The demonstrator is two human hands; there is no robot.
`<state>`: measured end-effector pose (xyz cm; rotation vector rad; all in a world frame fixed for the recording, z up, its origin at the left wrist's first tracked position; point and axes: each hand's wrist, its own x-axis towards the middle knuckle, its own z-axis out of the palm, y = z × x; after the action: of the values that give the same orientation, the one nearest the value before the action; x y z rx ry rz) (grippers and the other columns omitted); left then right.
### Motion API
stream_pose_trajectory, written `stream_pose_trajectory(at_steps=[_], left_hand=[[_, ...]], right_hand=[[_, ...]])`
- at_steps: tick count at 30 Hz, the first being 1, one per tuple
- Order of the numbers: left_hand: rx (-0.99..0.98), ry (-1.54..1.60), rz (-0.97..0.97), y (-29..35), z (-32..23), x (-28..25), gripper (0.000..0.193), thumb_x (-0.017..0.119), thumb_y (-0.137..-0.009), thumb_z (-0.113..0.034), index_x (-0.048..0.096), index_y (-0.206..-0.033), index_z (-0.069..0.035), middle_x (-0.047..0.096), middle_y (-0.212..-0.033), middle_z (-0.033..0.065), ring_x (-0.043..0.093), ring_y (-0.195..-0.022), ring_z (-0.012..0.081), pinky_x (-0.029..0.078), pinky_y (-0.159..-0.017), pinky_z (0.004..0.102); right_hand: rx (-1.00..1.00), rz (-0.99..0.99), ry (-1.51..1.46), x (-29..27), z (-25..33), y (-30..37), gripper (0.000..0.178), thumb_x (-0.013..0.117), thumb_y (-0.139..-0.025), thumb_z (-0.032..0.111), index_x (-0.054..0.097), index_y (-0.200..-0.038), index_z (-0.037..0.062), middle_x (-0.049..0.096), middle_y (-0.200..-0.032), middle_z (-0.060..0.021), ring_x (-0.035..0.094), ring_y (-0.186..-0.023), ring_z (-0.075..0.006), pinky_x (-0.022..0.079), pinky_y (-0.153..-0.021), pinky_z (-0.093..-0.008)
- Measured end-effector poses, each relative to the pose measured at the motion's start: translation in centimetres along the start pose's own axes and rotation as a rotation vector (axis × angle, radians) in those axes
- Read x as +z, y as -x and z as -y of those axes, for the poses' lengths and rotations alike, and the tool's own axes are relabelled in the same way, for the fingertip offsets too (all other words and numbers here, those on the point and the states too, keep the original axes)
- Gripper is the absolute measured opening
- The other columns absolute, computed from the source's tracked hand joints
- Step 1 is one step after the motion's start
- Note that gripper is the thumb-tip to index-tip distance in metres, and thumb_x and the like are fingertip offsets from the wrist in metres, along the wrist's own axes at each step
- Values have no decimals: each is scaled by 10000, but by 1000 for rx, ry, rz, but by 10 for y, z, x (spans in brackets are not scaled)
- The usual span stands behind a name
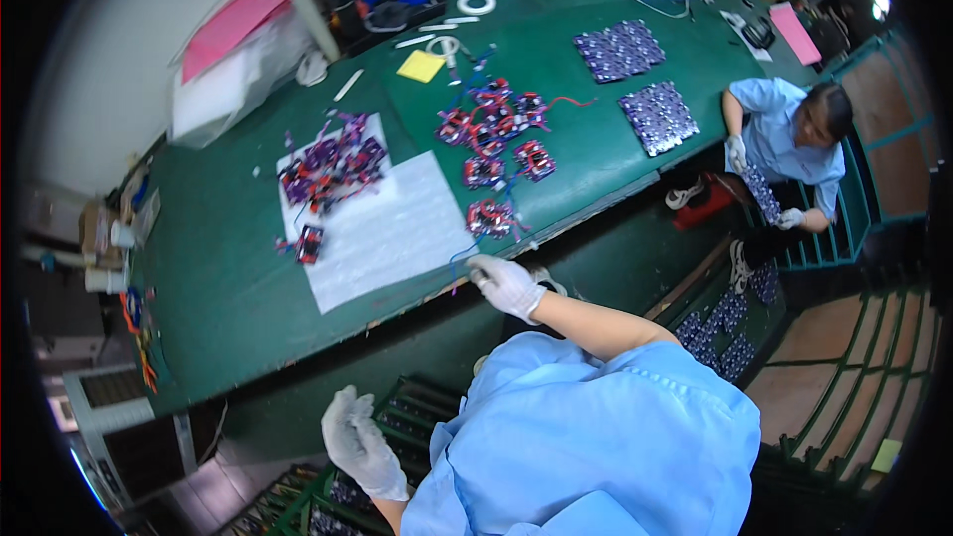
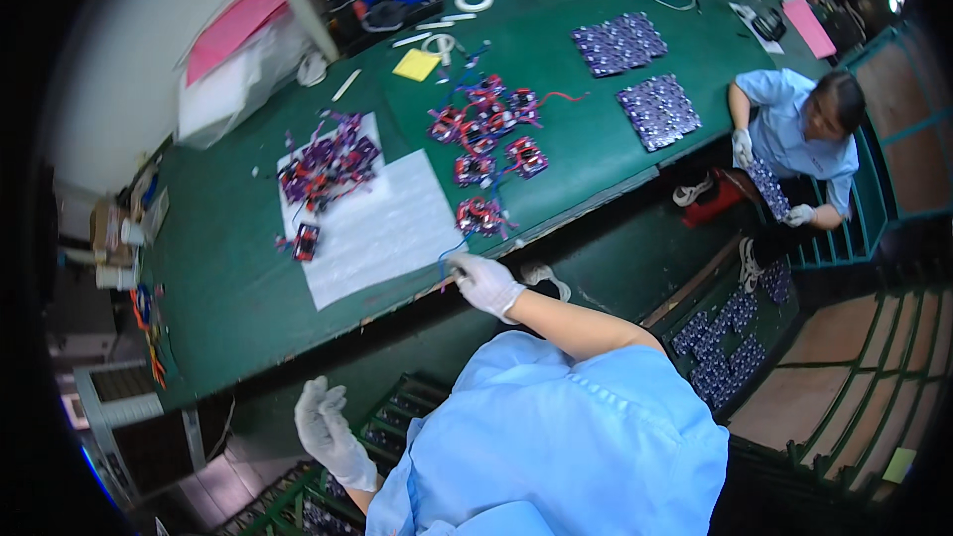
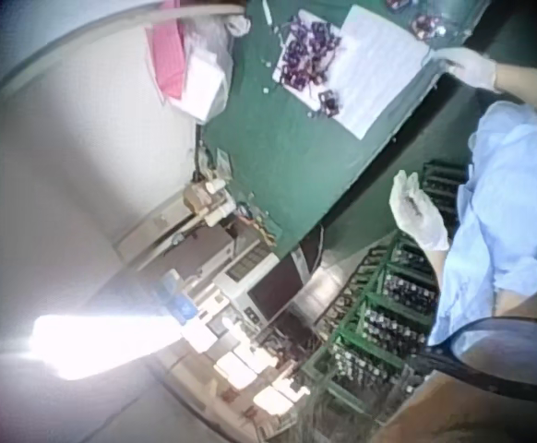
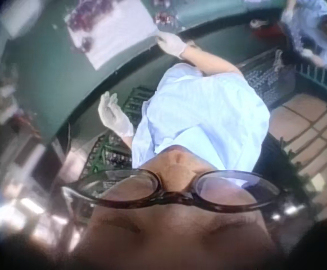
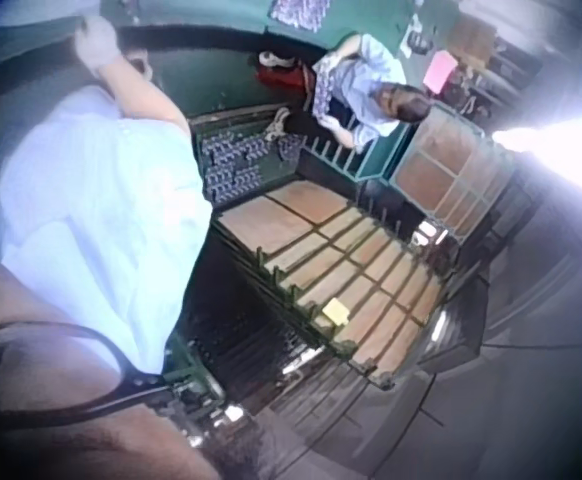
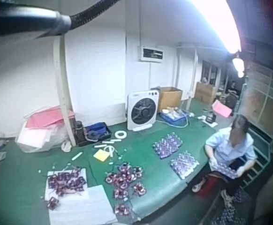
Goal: Manually assemble and sort small electronic circuit board components and place them into storage racks.
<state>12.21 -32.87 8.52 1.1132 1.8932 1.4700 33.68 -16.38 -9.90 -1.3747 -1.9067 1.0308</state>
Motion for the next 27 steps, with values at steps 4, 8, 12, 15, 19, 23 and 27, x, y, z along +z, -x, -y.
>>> stream_pose_trajectory(at_steps=[4, 8, 12, 15, 19, 23, 27], left_hand=[[-162, 29, 217, -20, -9, 84, 280, 462, -865, 8, 522, -1138, 28, 595, -1079, 136, 615, -869, 184, 476, -729, 271], [-289, 110, 387, -49, -23, 195, 459, 548, -903, -256, 449, -1204, 76, 589, -1101, 193, 634, -849, 212, 497, -709, 279], [-449, 255, 835, -81, -35, 340, 545, 514, -910, -344, 390, -1239, 73, 606, -1077, 169, 641, -847, 231, 526, -678, 292], [-634, 201, 1111, -93, -31, 452, 377, 485, -918, -129, 413, -1257, 21, 565, -1125, 159, 631, -840, 217, 524, -689, 280], [-853, 222, 1214, -90, -21, 597, 503, 520, -915, -234, 345, -1318, 10, 485, -1234, 163, 593, -980, 237, 518, -757, 313], [-766, 40, 1099, -66, 14, 706, 674, 568, -883, -299, 232, -1386, -2, 365, -1361, 201, 473, -1173, 297, 444, -929, 403], [-288, -400, 915, -33, 40, 780, 892, 632, -759, -503, 225, -1394, -27, 285, -1397, 240, 345, -1255, 396, 326, -1027, 443]], right_hand=[[229, -227, -37, -83, -86, -21, 207, 561, -821, 201, 606, -984, 83, 623, -921, -172, 597, -828, -357, 484, -718, -419], [326, -459, 244, -202, -179, -71, 265, 554, -811, 228, 606, -1023, 79, 621, -941, -179, 597, -863, -353, 480, -765, -415], [644, -773, 367, -356, -281, -130, 261, 499, -845, 241, 598, -996, 52, 606, -1003, -214, 569, -967, -390, 457, -847, -432], [939, -720, 495, -444, -363, -140, 367, 515, -822, 292, 581, -1088, 48, 597, -1064, -228, 570, -996, -387, 452, -867, -436], [1050, -511, 443, -499, -447, -123, 468, 536, -807, 343, 567, -1170, 48, 576, -1132, -236, 550, -1058, -378, 435, -911, -413], [1001, -334, 416, -503, -444, -124, 484, 575, -787, 337, 577, -1149, 15, 567, -1137, -244, 542, -1071, -372, 424, -932, -390], [941, -225, 309, -492, -426, -113, 475, 612, -764, 323, 598, -1077, -33, 589, -1038, -283, 565, -998, -403, 448, -878, -402]])
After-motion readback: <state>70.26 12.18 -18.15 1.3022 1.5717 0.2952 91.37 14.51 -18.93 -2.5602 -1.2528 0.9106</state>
